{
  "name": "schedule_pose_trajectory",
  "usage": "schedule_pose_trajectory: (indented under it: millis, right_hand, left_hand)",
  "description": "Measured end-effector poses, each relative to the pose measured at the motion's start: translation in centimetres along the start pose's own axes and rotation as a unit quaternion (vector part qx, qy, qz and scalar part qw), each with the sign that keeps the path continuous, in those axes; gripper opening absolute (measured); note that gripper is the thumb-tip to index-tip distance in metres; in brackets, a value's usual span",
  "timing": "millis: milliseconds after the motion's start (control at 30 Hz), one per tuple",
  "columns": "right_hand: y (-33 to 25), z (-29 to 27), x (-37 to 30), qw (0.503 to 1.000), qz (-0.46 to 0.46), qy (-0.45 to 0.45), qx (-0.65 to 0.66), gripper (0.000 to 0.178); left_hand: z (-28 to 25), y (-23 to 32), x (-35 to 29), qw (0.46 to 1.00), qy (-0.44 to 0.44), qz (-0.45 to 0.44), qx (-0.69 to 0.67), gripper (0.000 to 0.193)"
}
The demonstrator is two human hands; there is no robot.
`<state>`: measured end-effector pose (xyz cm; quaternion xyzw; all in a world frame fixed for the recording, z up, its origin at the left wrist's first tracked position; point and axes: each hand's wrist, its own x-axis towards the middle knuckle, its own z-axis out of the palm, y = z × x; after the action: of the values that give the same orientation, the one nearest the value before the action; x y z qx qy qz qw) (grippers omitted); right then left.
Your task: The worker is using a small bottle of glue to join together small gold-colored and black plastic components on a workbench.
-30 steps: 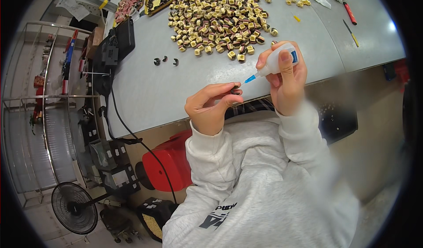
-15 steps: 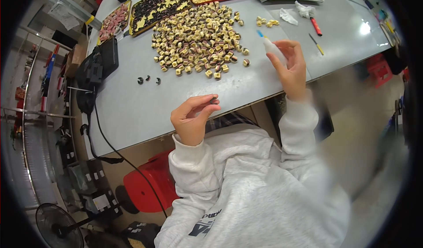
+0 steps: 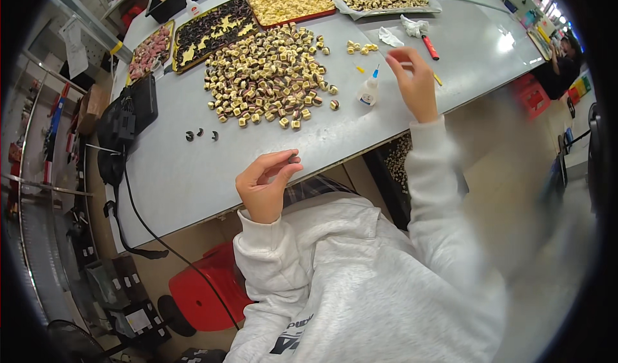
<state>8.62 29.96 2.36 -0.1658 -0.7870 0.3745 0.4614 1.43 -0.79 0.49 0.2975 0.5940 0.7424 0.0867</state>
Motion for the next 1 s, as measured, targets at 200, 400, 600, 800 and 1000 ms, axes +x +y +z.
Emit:
schedule_pose_trajectory:
  millis: [200, 400, 600, 800, 1000]
  right_hand:
    - [3.9, 3.2, 5.1, 0.966, -0.041, -0.127, -0.220, 0.019]
    - [5.2, 2.7, 4.7, 0.978, -0.069, -0.128, -0.151, 0.014]
    - [-2.7, -0.6, 0.9, 0.992, 0.000, 0.029, 0.120, 0.013]
    - [-8.6, 0.1, -6.9, 0.933, 0.020, 0.012, 0.360, 0.017]
    - [-11.5, 3.9, -10.6, 0.858, 0.235, -0.160, 0.428, 0.023]
  left_hand:
    - [-0.1, -0.3, 0.1, 1.000, -0.006, 0.006, 0.024, 0.021]
    - [0.1, -0.3, 0.0, 0.999, -0.026, 0.011, 0.025, 0.021]
    - [-0.4, -0.6, 0.0, 0.999, -0.002, 0.033, 0.034, 0.022]
    - [-0.4, -0.6, 0.0, 0.998, 0.002, 0.049, 0.049, 0.022]
    - [-0.3, -0.4, -0.2, 0.996, -0.012, 0.084, 0.039, 0.022]
